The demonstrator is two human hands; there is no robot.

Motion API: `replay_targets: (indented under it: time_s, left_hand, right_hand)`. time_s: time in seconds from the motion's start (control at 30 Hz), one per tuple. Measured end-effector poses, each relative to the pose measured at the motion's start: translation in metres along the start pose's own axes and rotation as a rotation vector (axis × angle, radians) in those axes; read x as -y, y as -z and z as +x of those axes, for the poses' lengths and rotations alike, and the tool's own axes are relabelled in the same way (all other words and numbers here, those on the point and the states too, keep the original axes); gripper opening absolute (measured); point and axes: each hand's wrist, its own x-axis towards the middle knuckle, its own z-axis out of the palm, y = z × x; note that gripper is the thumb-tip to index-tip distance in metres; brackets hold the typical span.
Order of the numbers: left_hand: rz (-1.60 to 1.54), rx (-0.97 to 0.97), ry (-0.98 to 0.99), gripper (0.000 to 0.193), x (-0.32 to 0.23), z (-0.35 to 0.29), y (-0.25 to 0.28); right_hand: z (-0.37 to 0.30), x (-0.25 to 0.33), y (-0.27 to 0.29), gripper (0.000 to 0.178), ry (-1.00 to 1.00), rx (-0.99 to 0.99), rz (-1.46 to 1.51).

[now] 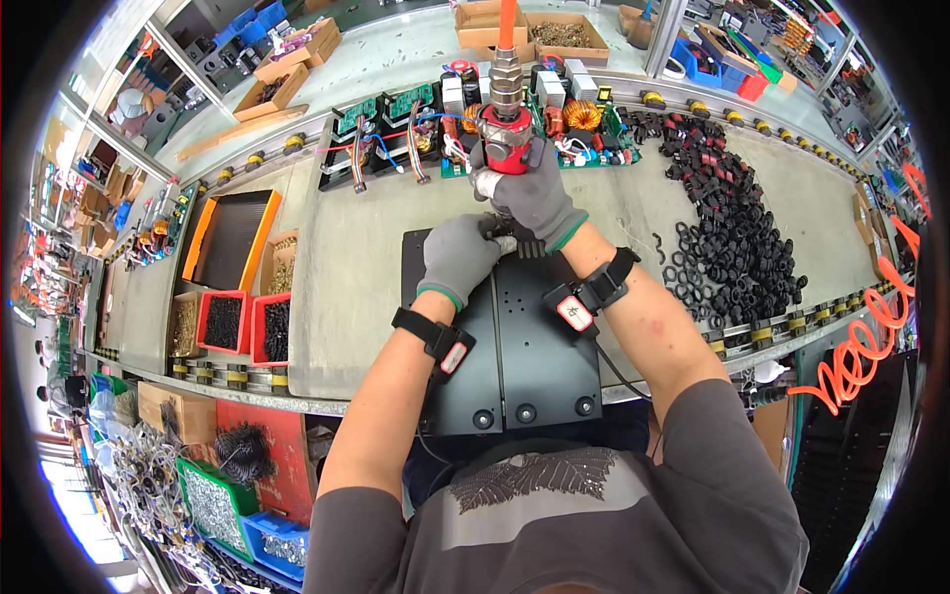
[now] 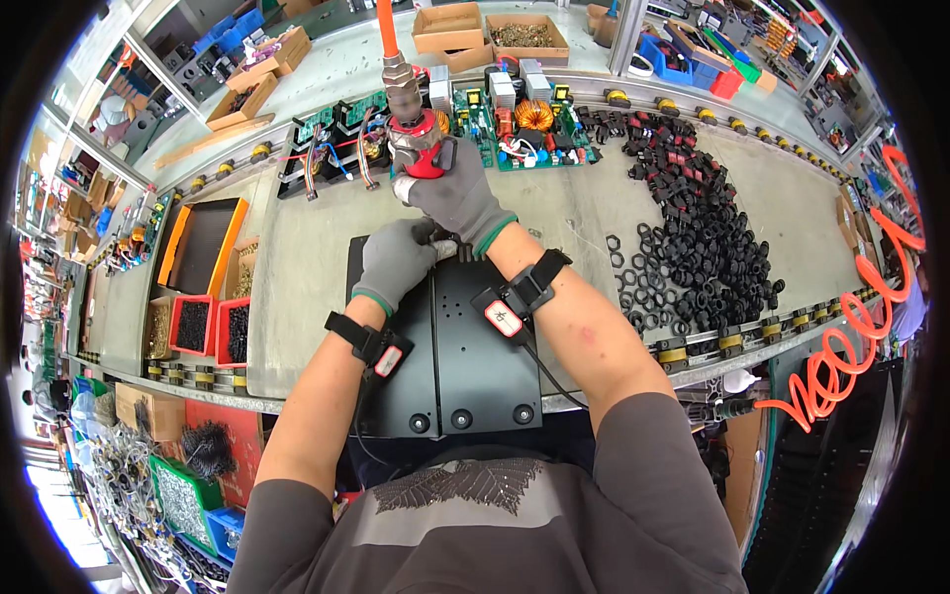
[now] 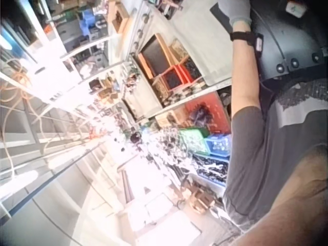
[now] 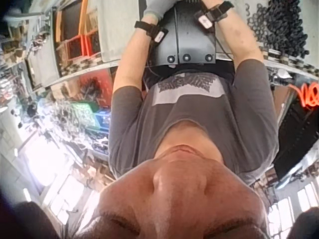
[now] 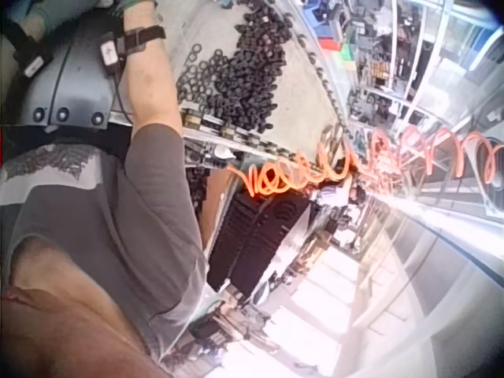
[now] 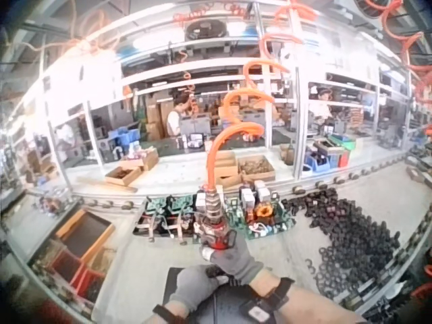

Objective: The worker is assembling electronic chassis components, installing fans, applying sealant, and securing parts with a pneumatic screwdriver.

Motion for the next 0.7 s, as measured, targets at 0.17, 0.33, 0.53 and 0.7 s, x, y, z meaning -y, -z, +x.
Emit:
replay_targets:
  time_s: [0.17, 0.33, 0.53, 0.7]
  left_hand:
    - [0.010, -0.014, 0.006, 0.037, 0.000, -0.001, -0.002]
    - [0.032, -0.045, 0.012, 0.038, -0.003, 0.000, -0.001]
    - [-0.001, 0.049, 0.086, 0.044, 0.001, 0.002, -0.003]
    - [0.000, 0.014, 0.035, 0.049, 0.007, 0.006, -0.012]
  right_hand:
    - [0.004, 0.003, 0.006, 0.016, -0.060, 0.045, 0.091]
    - [0.006, 0.010, 0.009, 0.010, -0.226, 0.004, 0.197]
    - [0.003, -0.006, 0.007, 0.016, -0.135, 0.082, 0.027]
    - [0.006, -0.013, 0.004, 0.017, 0.171, 0.020, 0.143]
